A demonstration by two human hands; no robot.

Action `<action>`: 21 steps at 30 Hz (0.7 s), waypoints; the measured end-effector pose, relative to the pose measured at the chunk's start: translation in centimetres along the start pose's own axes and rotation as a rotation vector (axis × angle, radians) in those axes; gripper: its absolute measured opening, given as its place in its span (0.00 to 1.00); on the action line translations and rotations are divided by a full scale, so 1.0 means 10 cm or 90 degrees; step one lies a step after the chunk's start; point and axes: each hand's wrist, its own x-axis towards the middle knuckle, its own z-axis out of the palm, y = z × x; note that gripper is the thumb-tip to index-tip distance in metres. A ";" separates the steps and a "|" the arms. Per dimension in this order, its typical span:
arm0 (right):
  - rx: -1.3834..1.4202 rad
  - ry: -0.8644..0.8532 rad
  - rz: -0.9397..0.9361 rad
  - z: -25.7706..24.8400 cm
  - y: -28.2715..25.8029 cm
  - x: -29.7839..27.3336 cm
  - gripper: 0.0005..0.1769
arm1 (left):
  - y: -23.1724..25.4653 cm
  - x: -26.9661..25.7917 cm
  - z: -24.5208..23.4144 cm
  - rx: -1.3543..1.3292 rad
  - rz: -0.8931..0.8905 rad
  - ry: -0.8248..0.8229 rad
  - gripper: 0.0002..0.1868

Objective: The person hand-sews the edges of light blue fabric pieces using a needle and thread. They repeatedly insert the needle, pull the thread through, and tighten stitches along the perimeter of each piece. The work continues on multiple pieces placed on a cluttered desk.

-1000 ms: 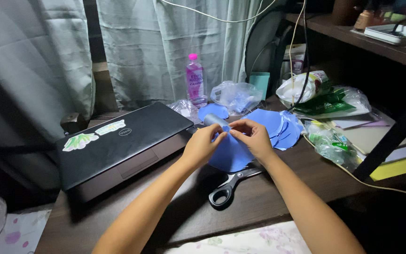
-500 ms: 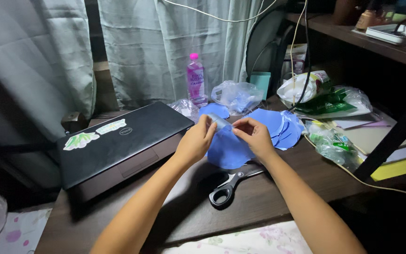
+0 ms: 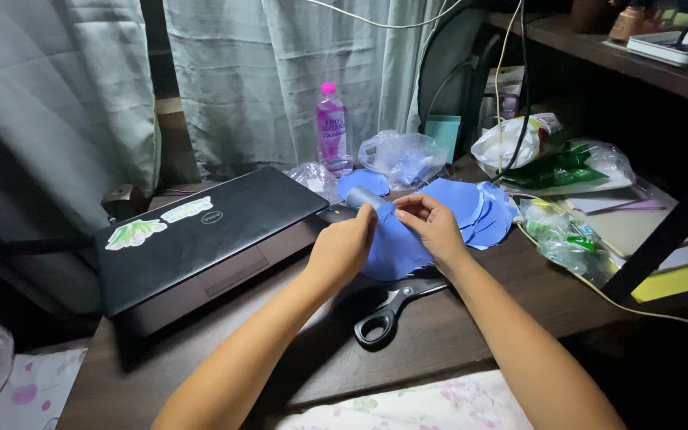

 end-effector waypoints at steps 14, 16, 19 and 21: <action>0.020 -0.004 -0.003 0.02 -0.02 -0.01 0.13 | -0.05 0.00 0.06 -0.010 0.001 -0.009 0.10; 0.026 0.000 0.006 0.02 -0.03 -0.02 0.13 | -0.05 0.00 0.06 -0.009 -0.009 -0.015 0.10; 0.019 0.001 -0.003 0.03 -0.05 -0.02 0.13 | -0.05 -0.01 0.04 -0.072 0.016 0.020 0.09; 0.014 0.003 -0.007 0.03 -0.06 -0.03 0.13 | -0.04 -0.01 0.03 -0.066 0.007 0.015 0.09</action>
